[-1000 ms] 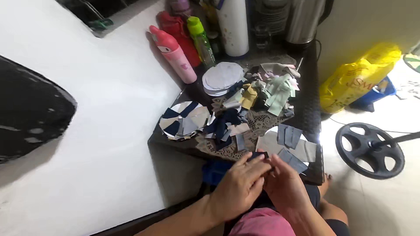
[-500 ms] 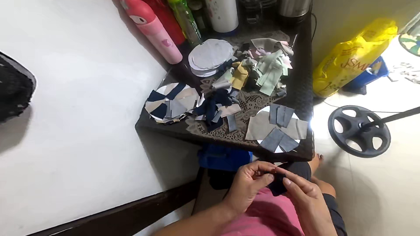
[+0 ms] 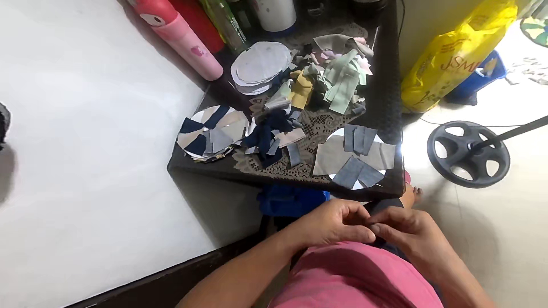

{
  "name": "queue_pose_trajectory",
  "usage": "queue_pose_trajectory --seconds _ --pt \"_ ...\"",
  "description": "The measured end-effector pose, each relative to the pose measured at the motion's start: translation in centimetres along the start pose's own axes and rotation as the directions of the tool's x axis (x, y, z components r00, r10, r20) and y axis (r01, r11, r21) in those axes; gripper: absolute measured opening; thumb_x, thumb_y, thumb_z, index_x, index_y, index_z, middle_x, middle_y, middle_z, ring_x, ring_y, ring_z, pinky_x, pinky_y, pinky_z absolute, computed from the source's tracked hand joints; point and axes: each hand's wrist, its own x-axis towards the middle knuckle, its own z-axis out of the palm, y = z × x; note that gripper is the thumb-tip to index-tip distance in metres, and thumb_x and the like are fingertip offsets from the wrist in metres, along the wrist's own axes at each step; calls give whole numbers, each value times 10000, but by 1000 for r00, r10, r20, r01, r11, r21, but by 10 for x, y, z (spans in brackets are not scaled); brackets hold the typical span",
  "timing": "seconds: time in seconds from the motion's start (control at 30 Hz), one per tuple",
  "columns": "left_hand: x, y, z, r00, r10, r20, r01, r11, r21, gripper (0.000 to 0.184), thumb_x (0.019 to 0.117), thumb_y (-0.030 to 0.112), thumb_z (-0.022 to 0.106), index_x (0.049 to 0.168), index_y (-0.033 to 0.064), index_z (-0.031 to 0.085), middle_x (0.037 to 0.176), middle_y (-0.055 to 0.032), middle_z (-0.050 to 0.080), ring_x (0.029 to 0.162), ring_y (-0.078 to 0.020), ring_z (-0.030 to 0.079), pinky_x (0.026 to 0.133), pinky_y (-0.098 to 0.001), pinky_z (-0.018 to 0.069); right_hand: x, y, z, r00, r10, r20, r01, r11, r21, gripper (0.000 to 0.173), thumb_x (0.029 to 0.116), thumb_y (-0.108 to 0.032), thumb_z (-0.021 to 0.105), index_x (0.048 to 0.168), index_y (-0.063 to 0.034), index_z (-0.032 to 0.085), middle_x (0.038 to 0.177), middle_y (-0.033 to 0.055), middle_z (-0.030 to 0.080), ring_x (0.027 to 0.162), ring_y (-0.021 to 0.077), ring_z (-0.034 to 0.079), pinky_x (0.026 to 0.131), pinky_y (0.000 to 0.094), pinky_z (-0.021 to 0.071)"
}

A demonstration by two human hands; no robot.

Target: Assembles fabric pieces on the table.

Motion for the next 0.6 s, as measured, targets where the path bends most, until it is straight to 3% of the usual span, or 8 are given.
queue_pose_trajectory --seconds 0.07,0.17,0.27,0.37,0.43,0.5,0.6 --pt "7 9 2 1000 11 19 -13 995 95 99 932 122 714 967 35 683 831 71 672 763 40 626 714 -156 535 5 -5 -3 999 -36 31 37 999 -21 68 918 -121 714 952 -85 759 829 -76 731 732 -47 663 681 138 564" --pt "13 9 14 991 41 -129 -34 998 58 103 975 93 657 906 36 708 770 68 681 704 27 634 658 -171 538 9 0 -5 983 -90 -160 109 987 119 139 990 -134 619 1060 -58 713 863 -70 705 753 -2 650 690 183 557" --pt "15 9 24 958 2 -286 -42 990 -134 167 1043 85 555 1024 2 699 863 6 737 770 -61 714 717 -241 616 1 18 -7 974 25 -223 67 916 395 356 1066 -273 493 1187 -11 701 1027 44 740 918 123 708 806 291 601" --pt "16 7 30 922 -39 -386 -59 969 -240 224 1075 100 494 1130 -18 675 922 -45 752 796 -114 735 707 -268 630 -12 31 2 983 99 -154 -5 856 518 513 1006 -447 579 1268 -20 687 1170 84 727 1026 150 702 850 302 595" --pt "18 5 33 906 -46 -420 -73 962 -264 233 1079 104 489 1161 -24 667 939 -57 759 809 -126 744 707 -279 636 -15 31 10 978 111 -176 6 832 555 401 959 -337 672 1226 -41 709 1122 58 736 978 121 704 840 275 592" --pt "19 4 35 896 -40 -443 -82 964 -253 233 1078 104 496 1167 -18 674 949 -49 756 819 -119 741 721 -282 638 -13 31 17 968 103 -228 47 821 569 226 938 -179 696 1111 -38 736 1034 53 747 926 116 718 840 279 605" --pt "20 -1 33 872 80 -483 -127 990 -65 206 1057 93 541 1118 -25 698 926 -31 755 815 -90 735 735 -259 632 -8 31 17 949 94 -301 73 863 500 94 936 -68 659 944 -57 753 929 20 741 841 88 706 790 254 602"
